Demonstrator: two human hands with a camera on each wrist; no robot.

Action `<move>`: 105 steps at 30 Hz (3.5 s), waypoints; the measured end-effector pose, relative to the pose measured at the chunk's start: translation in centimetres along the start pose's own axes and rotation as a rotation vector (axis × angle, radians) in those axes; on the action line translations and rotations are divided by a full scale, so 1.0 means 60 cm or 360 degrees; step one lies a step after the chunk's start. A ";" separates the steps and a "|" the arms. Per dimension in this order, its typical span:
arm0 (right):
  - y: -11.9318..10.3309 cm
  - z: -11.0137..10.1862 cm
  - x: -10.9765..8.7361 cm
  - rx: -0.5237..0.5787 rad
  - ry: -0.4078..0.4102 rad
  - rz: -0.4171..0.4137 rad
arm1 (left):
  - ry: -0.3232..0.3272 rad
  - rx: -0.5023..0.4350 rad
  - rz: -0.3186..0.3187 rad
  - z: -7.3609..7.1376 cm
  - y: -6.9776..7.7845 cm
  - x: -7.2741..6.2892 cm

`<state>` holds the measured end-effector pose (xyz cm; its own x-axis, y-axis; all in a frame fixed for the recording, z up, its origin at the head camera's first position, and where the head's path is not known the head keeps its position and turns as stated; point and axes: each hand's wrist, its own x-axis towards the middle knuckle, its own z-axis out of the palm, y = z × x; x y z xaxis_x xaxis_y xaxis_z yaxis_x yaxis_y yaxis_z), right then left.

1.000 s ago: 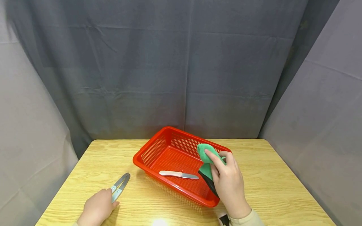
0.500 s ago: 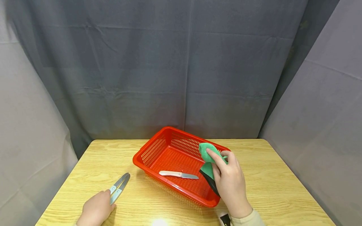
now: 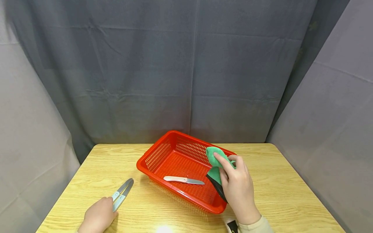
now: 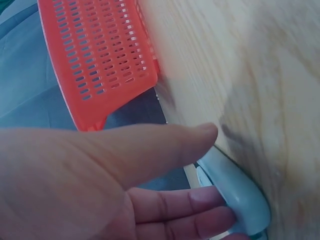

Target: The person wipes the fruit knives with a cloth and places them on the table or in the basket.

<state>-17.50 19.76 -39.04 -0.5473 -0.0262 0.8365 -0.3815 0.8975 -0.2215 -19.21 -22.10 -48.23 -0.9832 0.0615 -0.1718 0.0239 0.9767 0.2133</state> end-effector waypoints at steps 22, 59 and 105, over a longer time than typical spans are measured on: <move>-0.001 0.000 0.000 -0.0013 -0.0015 0.0018 | -0.0037 -0.0173 0.0009 -0.010 -0.007 -0.005; -0.003 0.002 0.000 0.0005 -0.0018 -0.0007 | 0.0414 -0.1043 0.0198 -0.103 0.161 -0.047; -0.040 0.005 -0.015 0.0099 -0.0091 -0.0163 | 0.0777 -0.1112 0.0517 -0.052 0.269 -0.046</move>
<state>-16.31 17.53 -39.39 -0.5440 -0.1430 0.8268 -0.4819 0.8599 -0.1684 -16.67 -7.17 -41.30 -0.9184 0.0624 0.3907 0.3542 0.5701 0.7413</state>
